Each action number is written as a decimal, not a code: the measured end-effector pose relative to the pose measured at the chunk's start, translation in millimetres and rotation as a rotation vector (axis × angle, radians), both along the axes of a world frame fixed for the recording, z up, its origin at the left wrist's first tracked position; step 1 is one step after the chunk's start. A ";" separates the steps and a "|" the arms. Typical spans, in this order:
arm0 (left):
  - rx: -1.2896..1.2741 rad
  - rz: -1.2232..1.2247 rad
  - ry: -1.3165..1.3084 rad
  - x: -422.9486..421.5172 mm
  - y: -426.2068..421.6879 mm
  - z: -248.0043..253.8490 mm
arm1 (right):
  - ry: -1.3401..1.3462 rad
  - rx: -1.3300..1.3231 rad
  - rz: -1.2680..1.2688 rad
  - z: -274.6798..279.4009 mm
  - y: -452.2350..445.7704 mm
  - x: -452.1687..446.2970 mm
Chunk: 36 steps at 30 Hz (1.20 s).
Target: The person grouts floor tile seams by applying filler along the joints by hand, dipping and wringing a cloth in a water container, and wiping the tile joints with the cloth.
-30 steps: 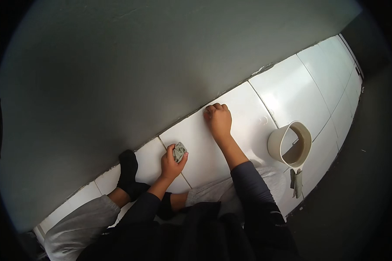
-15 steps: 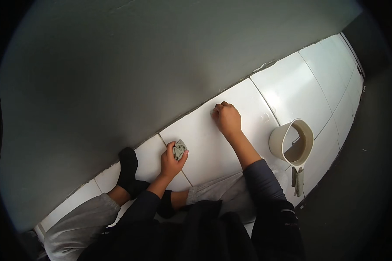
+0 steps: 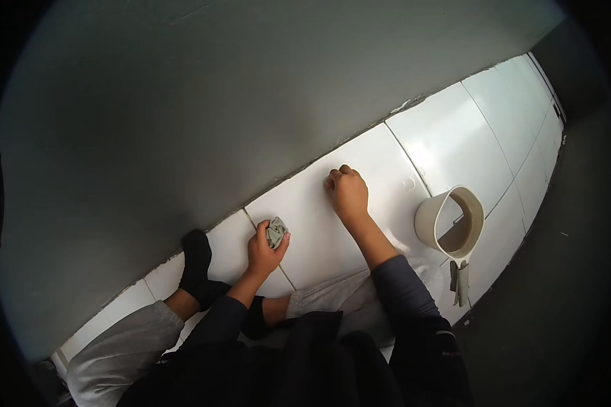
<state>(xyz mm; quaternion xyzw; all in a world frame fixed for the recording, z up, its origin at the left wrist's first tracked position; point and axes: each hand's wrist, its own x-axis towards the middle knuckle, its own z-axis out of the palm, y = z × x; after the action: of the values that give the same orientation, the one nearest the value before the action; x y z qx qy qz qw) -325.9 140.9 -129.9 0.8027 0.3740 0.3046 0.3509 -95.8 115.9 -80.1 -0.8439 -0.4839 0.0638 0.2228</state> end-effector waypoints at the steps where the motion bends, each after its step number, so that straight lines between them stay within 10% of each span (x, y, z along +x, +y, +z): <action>1: -0.010 -0.003 0.001 -1.1 0.4 -0.8 | 0.034 -0.029 0.100 -1.5 1.0 -17.8; 36: -0.137 0.101 -0.156 -4.8 -0.5 1.2 | 0.031 0.146 0.284 -15.7 34.1 -82.2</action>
<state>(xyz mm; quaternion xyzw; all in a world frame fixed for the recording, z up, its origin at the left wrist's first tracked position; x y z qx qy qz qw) -330.7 140.5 -128.7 0.7307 0.4054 0.3574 0.4172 -178.0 150.0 -95.9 -0.7474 -0.5983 0.0723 0.2794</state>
